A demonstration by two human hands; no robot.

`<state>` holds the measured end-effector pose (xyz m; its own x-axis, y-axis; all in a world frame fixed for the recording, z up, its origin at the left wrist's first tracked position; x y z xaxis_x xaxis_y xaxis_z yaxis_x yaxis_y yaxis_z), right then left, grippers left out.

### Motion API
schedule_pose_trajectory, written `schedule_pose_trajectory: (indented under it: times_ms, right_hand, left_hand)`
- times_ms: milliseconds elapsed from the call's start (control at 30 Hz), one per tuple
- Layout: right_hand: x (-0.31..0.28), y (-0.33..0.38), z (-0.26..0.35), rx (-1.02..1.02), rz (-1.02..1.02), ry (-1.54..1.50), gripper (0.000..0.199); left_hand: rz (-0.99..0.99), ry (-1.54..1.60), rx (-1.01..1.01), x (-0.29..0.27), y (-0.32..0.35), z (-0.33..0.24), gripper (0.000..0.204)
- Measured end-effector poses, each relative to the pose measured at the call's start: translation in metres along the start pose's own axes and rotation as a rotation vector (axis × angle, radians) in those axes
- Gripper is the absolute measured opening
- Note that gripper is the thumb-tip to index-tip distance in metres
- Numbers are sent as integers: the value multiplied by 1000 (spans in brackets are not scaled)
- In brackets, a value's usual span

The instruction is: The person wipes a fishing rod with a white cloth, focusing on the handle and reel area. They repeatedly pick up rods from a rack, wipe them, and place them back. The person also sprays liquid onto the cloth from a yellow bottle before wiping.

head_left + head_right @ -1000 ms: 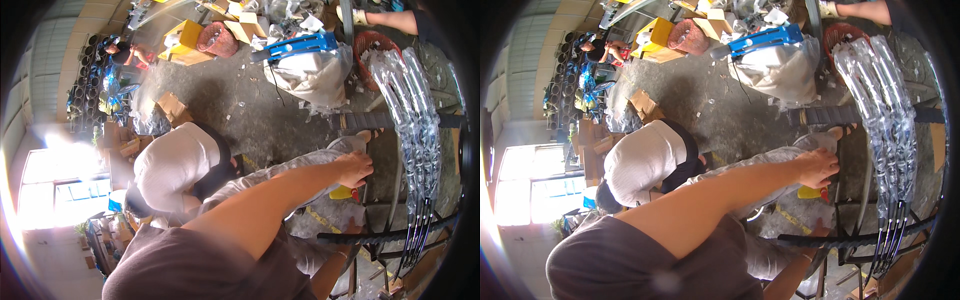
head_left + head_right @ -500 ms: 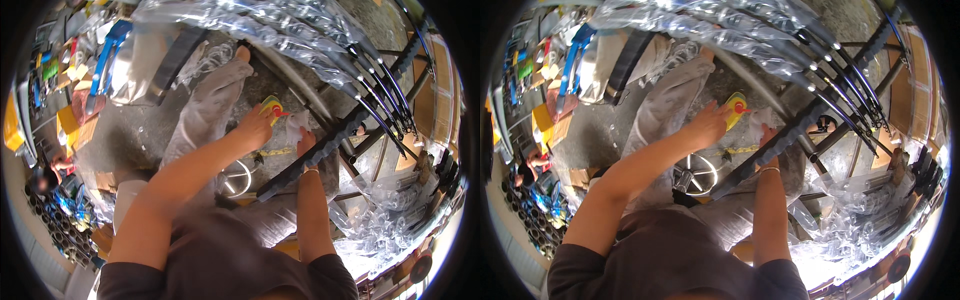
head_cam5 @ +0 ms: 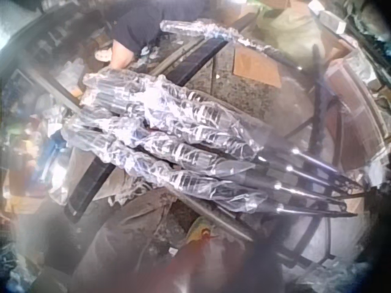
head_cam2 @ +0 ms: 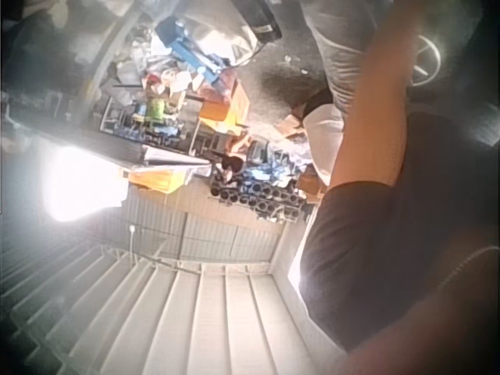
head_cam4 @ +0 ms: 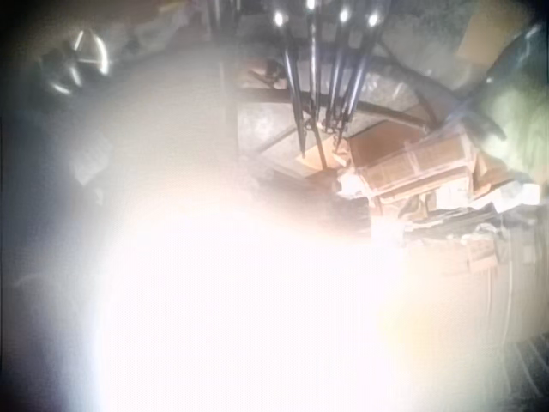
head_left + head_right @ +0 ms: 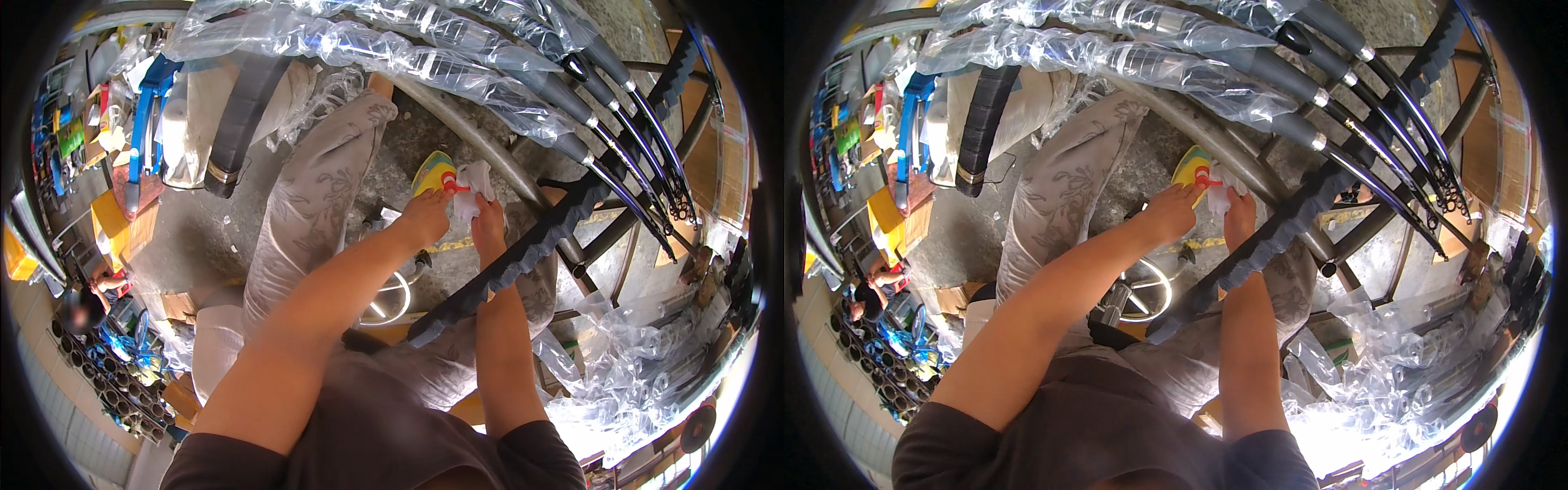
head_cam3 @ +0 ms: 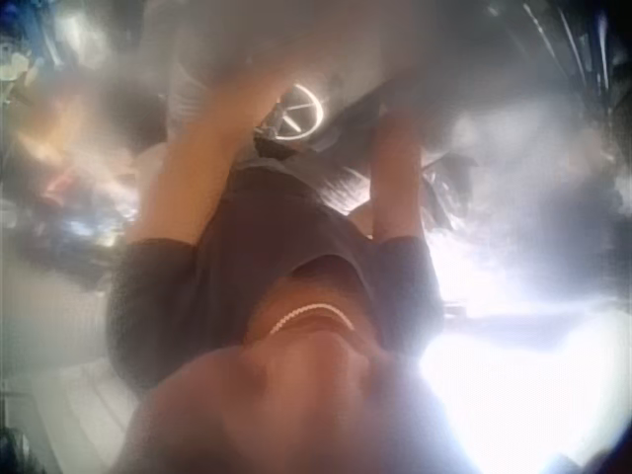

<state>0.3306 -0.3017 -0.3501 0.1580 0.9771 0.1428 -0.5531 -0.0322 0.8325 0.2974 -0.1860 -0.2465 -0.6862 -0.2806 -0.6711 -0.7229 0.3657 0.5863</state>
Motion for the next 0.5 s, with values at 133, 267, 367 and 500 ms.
schedule_pose_trajectory:
  times_ms: [133, 267, 367, 500]
  right_hand:
    - [6, -3, 1, -17, 45, 13, 33]
    - [6, -5, -2, -3, -29, -4, 33]
    - [4, -7, -8, 1, -25, 23, 33]
    - [6, -4, -2, -29, -35, 11, 32]
  left_hand:
    - [-213, -15, -162, 11, -8, 13, 28]
    - [-163, -31, -83, 14, -4, 10, 25]
    - [-175, -9, -88, 13, -6, 7, 25]
    - [-302, 2, -177, 16, -9, 20, 26]
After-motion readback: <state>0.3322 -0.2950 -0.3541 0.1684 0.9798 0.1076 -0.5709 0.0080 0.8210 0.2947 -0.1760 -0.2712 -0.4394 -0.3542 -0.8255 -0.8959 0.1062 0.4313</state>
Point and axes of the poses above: each hand's wrist, its own y-axis away from the middle knuckle, its own x-axis out of the palm, z = x × y, the point moved 10 cm from there along -y, towards the middle knuckle, and after that the axes turned 8 degrees about -z, right-handed, at the moved point
